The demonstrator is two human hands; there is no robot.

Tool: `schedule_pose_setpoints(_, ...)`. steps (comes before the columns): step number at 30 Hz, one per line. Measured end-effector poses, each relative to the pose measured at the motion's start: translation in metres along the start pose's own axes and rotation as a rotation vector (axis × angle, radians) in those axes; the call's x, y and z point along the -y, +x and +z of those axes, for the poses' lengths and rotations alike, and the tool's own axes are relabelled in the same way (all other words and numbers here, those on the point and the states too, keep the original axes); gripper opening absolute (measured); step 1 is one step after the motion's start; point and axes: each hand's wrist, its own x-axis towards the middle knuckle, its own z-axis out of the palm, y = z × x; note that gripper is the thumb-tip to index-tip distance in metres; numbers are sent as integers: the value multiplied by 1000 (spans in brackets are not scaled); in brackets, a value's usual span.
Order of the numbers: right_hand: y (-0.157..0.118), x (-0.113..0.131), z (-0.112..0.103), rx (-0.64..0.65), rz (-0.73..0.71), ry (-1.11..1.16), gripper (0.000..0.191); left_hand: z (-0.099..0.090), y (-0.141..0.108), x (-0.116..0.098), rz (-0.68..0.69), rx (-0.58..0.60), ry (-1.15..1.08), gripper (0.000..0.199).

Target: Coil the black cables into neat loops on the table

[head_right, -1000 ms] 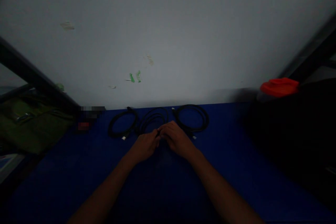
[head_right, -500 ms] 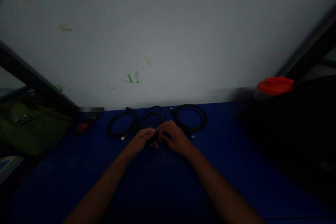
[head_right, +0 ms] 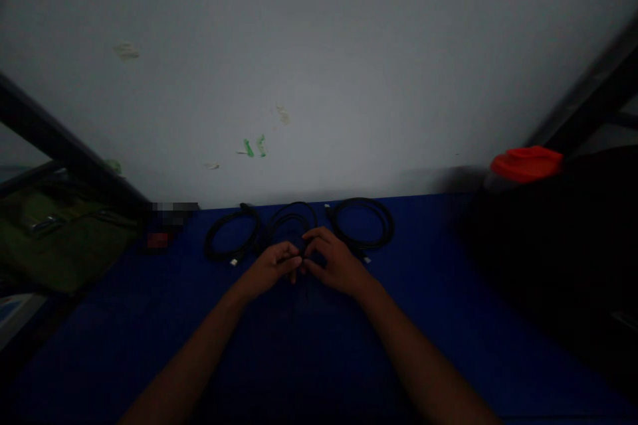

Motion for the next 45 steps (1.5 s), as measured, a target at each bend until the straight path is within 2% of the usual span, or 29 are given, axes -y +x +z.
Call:
schedule_pose_setpoints(4, 1, 0, -1, -64, 20, 11, 10, 2, -1, -1, 27, -36, 104, 22)
schedule_pose_setpoints(8, 1, -5, 2, -144, 5, -70, 15, 4, -3, -1, 59, -81, 264, 23)
schedule_pose_setpoints(15, -3, -16, 5, -94, -84, -111, 21, 11, -5, -4, 78, -138, 560, 21)
schedule_pose_setpoints(18, -3, -14, 5, -93, -73, -94, 20, 11, -5, -4, 59, -142, 630, 20)
schedule_pose_setpoints(23, -2, -8, 10, -97, -16, -119, 21, 12, -6, -3, 70, -123, 646, 19)
schedule_pose_setpoints(29, -2, -5, 20, -123, 17, -201, 13, 14, -7, -4, 63, -143, 723, 27)
schedule_pose_setpoints(36, -1, 2, 20, -95, 85, -186, 16, 12, -6, 0, 47, -113, 661, 19)
schedule_pose_setpoints(45, -1, 2, 24, -36, 83, -278, 10, 11, -4, 6, 28, -99, 598, 12)
